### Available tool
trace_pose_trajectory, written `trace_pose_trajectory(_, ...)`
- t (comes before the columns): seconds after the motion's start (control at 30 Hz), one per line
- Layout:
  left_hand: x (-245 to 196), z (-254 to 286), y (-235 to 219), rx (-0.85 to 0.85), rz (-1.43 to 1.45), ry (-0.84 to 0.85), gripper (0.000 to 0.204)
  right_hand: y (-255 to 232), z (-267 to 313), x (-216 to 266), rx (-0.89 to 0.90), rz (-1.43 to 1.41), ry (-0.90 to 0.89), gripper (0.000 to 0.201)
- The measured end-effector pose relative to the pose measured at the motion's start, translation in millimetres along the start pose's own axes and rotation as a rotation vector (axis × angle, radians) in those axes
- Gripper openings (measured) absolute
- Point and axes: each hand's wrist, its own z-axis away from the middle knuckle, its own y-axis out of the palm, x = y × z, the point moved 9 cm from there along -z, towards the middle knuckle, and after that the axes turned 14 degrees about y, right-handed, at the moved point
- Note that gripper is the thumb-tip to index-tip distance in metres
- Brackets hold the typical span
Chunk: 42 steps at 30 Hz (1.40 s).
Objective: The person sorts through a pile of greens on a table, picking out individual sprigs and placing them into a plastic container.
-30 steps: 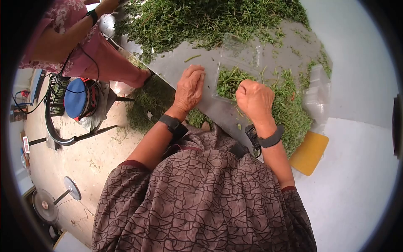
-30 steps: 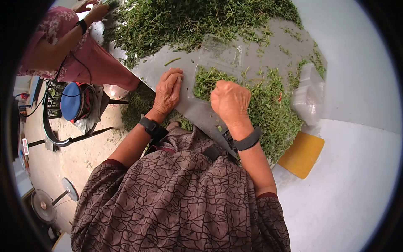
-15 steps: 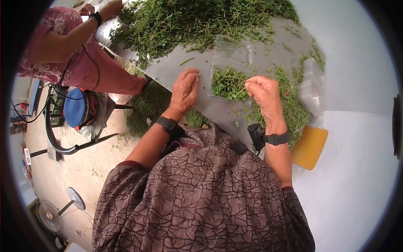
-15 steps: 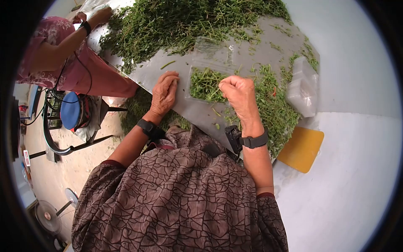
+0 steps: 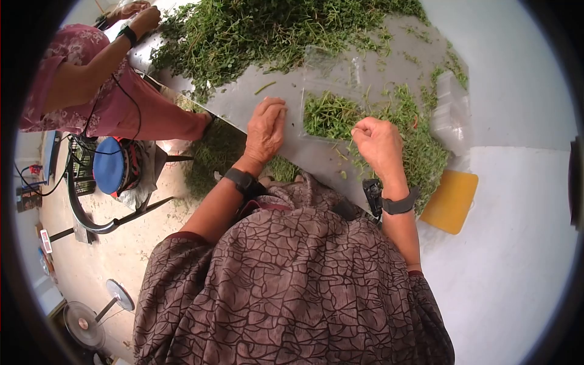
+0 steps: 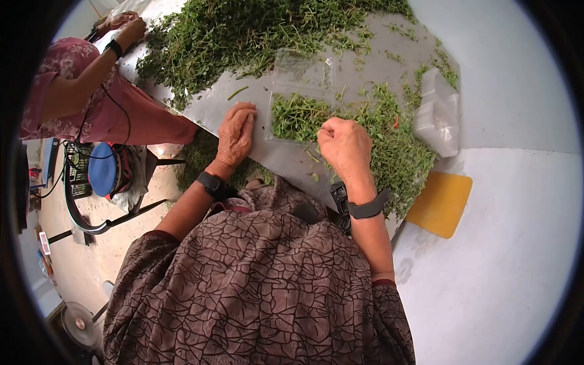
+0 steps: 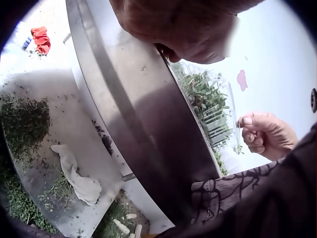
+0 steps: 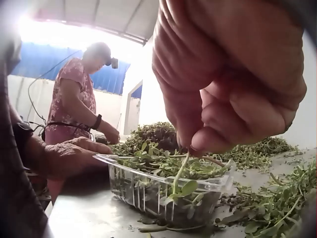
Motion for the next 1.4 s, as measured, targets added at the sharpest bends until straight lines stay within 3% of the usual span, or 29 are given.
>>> trace_pose_trajectory(0.2,-1.3,-1.0,1.6,0.016,-0.005,0.023,0.008,7.8,10.4,30.1,-0.049,0.042,-0.124,0.012)
trace_pose_trajectory(0.27,-2.1,-1.8,1.8,0.016,-0.007,0.034,0.007,17.5,12.6,43.1,-0.108,0.160,-0.279,0.016)
trace_pose_trajectory(0.47,-3.9,-4.2,0.9,0.029,0.029,0.044,0.008,31.9,13.6,60.9,-0.240,0.385,-0.486,0.021)
trace_pose_trajectory(0.6,-6.2,-4.7,0.4,0.025,0.033,0.049,0.009,44.1,7.0,59.0,-0.209,0.431,-0.501,0.019)
trace_pose_trajectory(0.8,-5.2,-4.7,-0.2,0.020,0.050,0.044,0.010,36.5,-7.8,50.6,-0.197,0.431,-0.385,0.013)
trace_pose_trajectory(0.9,-4.3,-2.8,-0.7,0.014,0.042,0.051,0.011,20.9,-23.0,28.5,0.025,0.019,-0.103,0.012)
trace_pose_trajectory(0.97,-5.1,-1.8,-1.9,0.012,0.049,0.058,0.012,20.5,-31.6,17.3,0.110,-0.087,-0.070,0.011)
trace_pose_trajectory(1.03,11.2,1.6,-1.4,-0.002,0.264,-0.168,0.016,21.2,-31.5,15.5,0.192,-0.199,-0.041,0.012)
trace_pose_trajectory(1.17,-6.8,-24.3,-11.8,-0.085,0.339,-0.142,0.019,26.5,-26.7,16.7,0.318,-0.353,-0.011,0.012)
trace_pose_trajectory(1.23,-35.1,-43.1,3.7,0.083,0.275,0.078,0.024,29.9,-26.2,17.0,0.352,-0.371,-0.007,0.012)
trace_pose_trajectory(1.27,-35.8,-47.3,8.5,0.085,0.275,0.080,0.024,31.1,-24.8,18.0,0.370,-0.425,0.003,0.012)
trace_pose_trajectory(1.33,-57.2,-50.1,34.2,0.312,0.199,0.285,0.030,32.4,-23.2,17.2,0.386,-0.481,0.020,0.012)
trace_pose_trajectory(1.4,-54.1,-42.7,52.0,0.379,0.204,0.283,0.034,33.6,-25.0,16.6,0.393,-0.512,0.030,0.012)
